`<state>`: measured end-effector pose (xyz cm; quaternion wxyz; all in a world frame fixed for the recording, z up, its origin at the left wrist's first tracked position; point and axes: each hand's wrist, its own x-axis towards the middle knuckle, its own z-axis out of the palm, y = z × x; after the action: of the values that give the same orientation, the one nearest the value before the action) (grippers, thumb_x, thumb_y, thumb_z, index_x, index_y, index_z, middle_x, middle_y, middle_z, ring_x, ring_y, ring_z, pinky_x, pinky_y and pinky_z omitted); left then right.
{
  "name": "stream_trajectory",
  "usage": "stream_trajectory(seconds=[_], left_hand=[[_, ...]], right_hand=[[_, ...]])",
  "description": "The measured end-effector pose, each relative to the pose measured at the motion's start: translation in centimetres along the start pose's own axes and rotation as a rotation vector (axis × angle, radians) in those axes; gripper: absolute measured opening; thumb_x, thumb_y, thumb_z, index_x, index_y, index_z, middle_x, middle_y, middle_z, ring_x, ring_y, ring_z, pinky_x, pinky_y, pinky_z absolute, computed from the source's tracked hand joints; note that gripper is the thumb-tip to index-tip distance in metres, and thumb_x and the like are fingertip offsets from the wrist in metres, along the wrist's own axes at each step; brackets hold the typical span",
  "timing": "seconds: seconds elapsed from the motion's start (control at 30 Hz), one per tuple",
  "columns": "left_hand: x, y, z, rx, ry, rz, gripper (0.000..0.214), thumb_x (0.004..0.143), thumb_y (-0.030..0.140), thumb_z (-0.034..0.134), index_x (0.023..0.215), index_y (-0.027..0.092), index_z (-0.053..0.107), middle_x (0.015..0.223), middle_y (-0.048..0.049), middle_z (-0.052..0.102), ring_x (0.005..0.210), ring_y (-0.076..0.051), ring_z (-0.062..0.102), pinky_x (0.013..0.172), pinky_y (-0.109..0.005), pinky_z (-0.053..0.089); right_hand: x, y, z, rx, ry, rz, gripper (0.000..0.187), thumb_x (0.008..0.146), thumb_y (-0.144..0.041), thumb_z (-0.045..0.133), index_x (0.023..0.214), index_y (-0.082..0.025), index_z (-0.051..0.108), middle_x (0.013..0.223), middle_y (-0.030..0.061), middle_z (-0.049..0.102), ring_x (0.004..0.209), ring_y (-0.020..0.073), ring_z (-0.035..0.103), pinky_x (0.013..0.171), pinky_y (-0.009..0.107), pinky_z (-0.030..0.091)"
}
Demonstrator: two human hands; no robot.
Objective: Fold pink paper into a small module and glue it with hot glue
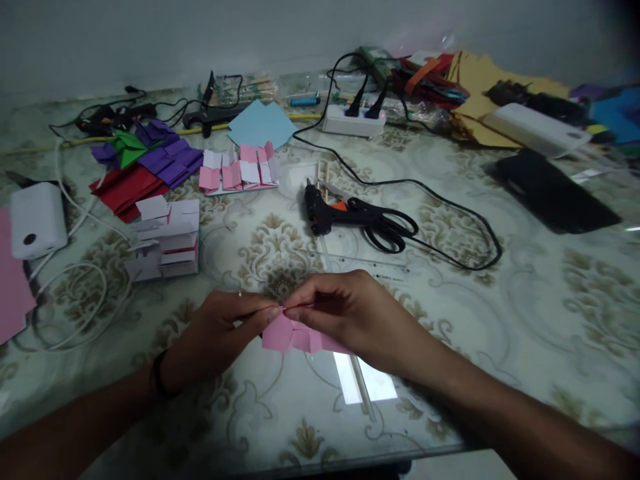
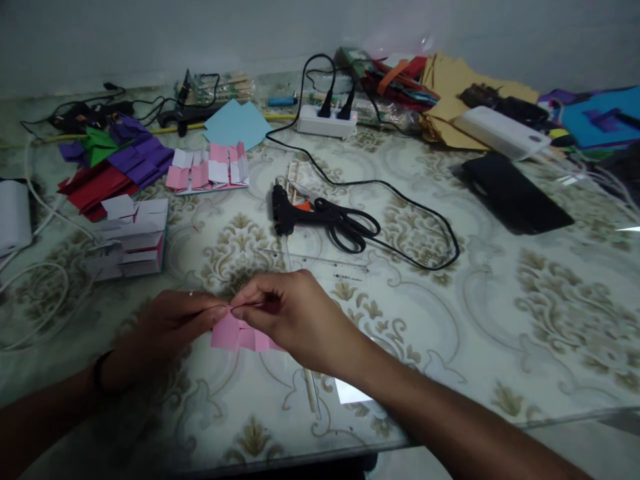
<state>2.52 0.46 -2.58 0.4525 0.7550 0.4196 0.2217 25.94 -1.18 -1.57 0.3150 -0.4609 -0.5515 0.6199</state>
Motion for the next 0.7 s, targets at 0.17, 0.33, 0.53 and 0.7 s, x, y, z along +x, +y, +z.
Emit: stream_trajectory(seconds=[0.17,0.33,0.53,0.7], left_hand=[[0.02,0.14,-0.04,-0.008,-0.006,0.035,0.028,0.102,0.024,0.064,0.082,0.019,0.084,0.065,0.0027,0.075,0.055,-0.012,0.062,0.054,-0.022,0.044],[-0.14,0.12,-0.21,0.008,0.01,0.048,0.026,0.102,0.024,0.065,0.089,0.021,0.087,0.07,0.0017,0.082,0.056,-0.012,0.068,0.054,-0.021,0.048],[-0.47,0.09,-0.16,0.087,0.008,0.073,0.025,0.103,0.025,0.064,0.09,0.024,0.086,0.073,0.003,0.083,0.056,-0.012,0.07,0.058,-0.022,0.051],[-0.56,0.27,-0.07,0.036,0.021,0.004,0.022,0.101,0.028,0.069,0.09,0.024,0.088,0.071,0.0016,0.082,0.057,-0.013,0.067,0.06,-0.025,0.051]], right_hand=[[0.04,0.86,0.06,0.037,-0.009,-0.038,0.006,0.094,-0.025,0.079,0.091,-0.02,0.082,0.085,0.0003,0.082,0.076,0.014,0.071,0.068,0.024,0.053],[0.03,1.17,0.35,-0.025,0.002,-0.061,0.008,0.097,-0.026,0.078,0.093,-0.02,0.08,0.088,-0.0006,0.08,0.081,0.0136,0.07,0.073,0.024,0.052],[-0.19,0.97,0.69,-0.005,0.032,-0.077,0.021,0.097,-0.033,0.083,0.083,-0.019,0.076,0.077,-0.0029,0.074,0.071,0.0115,0.063,0.068,0.024,0.049],[-0.34,0.8,0.74,-0.015,0.012,-0.055,0.027,0.098,-0.039,0.083,0.081,-0.019,0.075,0.076,-0.0017,0.072,0.068,0.0123,0.061,0.063,0.025,0.047]])
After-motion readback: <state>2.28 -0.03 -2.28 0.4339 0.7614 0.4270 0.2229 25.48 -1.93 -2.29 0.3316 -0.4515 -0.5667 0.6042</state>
